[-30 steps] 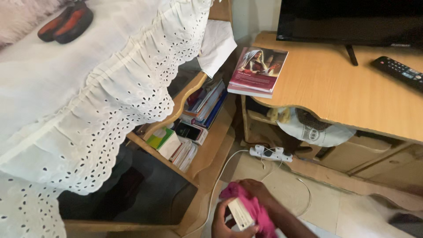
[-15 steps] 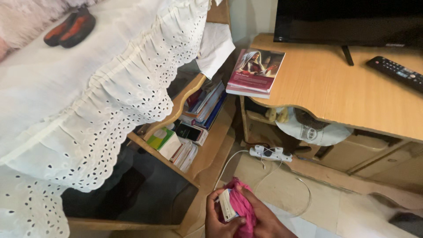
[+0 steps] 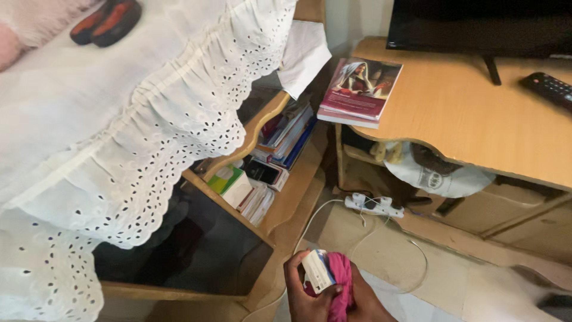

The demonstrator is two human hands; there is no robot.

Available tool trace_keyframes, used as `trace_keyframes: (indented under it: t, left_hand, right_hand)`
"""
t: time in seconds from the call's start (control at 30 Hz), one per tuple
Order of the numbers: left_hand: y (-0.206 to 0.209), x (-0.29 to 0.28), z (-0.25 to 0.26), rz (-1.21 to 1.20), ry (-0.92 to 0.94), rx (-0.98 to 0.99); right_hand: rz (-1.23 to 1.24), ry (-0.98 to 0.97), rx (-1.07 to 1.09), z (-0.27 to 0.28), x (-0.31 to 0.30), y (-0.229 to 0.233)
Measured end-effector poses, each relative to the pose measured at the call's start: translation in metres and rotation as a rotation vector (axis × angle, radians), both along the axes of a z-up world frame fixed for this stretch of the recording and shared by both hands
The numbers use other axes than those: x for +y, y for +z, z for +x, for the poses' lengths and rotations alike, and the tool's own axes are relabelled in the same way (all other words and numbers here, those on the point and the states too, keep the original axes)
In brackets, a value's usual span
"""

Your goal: The person picks up a pink cloth from the floor and wipes the screen and edges of a computer monitor, then places the cloth and a white object back into a cabinet.

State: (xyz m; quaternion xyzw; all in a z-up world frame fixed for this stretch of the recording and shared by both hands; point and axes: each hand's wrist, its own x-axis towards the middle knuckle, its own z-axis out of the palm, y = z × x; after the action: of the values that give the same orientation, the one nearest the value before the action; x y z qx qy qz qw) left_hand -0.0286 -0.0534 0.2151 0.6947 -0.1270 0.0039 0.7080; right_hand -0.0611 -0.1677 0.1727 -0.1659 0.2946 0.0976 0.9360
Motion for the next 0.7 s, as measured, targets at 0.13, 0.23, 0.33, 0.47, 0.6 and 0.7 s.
trace_keyframes:
  t: [0.13, 0.23, 0.33, 0.47, 0.6, 0.7]
  left_hand:
    - [-0.005, -0.001, 0.0, 0.078, 0.121, 0.005]
    - [-0.014, 0.007, 0.003, 0.39, 0.182, -0.363]
    - [-0.015, 0.016, 0.007, 0.342, 0.161, -0.263]
    - [-0.012, 0.014, 0.019, -0.166, 0.154, 0.333]
    - [-0.012, 0.017, 0.034, -0.477, 0.057, 0.463]
    - [-0.006, 0.016, 0.044, -0.317, 0.056, 0.386]
  right_hand:
    - [-0.97, 0.117, -0.628, -0.021, -0.004, 0.012]
    - [-0.856, 0.009, -0.52, -0.016, -0.019, -0.007]
    - [-0.285, -0.108, 0.172, 0.01, -0.028, -0.023]
    - [-0.476, -0.068, 0.098, 0.006, -0.049, -0.002]
    - [-0.953, 0.337, -0.039, 0.015, -0.054, -0.006]
    - [-0.797, 0.309, -0.269, 0.026, -0.046, -0.014]
